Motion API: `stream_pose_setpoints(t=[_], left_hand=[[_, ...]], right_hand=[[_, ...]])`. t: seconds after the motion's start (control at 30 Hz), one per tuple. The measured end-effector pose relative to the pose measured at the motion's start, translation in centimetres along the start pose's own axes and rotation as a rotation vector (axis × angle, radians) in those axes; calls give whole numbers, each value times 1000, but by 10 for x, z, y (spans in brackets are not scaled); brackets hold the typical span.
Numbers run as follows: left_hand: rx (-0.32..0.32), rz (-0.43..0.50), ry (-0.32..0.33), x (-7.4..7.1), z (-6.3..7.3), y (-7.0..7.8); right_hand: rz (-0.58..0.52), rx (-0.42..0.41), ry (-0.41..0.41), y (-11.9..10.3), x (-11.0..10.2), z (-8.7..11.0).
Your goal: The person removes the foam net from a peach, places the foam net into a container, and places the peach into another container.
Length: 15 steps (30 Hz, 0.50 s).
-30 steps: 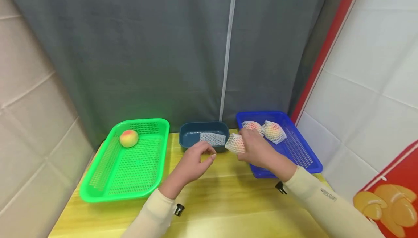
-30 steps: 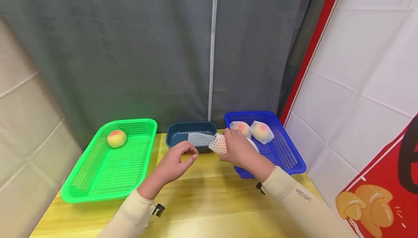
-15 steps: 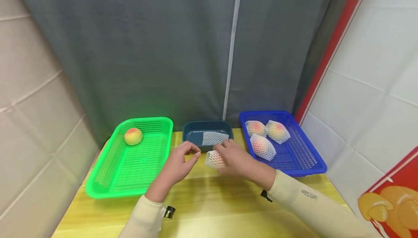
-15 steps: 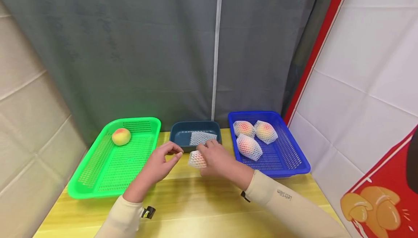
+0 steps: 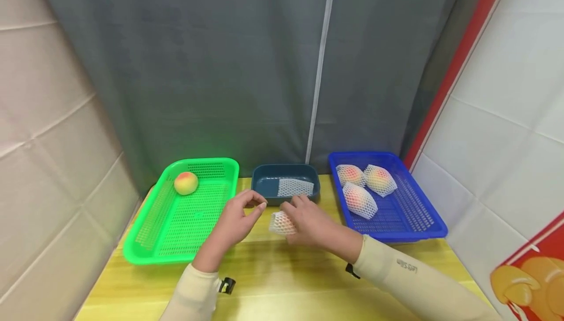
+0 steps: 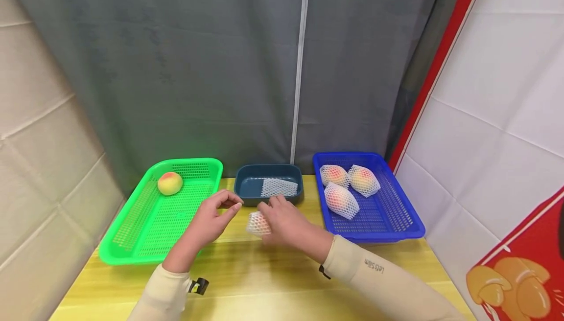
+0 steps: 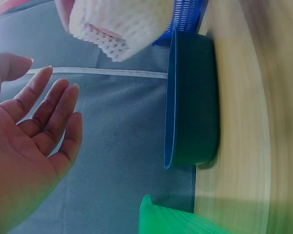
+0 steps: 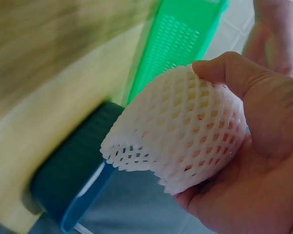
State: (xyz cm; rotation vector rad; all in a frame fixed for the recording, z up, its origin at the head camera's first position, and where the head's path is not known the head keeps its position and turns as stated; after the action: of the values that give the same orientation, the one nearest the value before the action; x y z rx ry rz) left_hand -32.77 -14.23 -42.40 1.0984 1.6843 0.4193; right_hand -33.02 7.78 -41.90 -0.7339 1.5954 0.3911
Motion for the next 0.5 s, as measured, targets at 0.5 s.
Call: stream_pose_setpoints(t=[0.5], left_hand=[[26,29,-64,13,1,-4]], right_hand=[[33,-26,-81,8,67,4]])
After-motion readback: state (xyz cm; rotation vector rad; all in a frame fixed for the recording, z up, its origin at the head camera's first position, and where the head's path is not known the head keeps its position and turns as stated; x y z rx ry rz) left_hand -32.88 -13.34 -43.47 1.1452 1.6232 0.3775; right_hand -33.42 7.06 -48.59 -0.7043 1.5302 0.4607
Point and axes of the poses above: each hand's wrist, its own z-axis away from the middle knuckle, its own x-axis out of the palm, y = z × x, the point moved 3 cm from there along -z, towards the middle knuckle, and after that the axes turned 1 degree about -z, right-handed, at the moved point
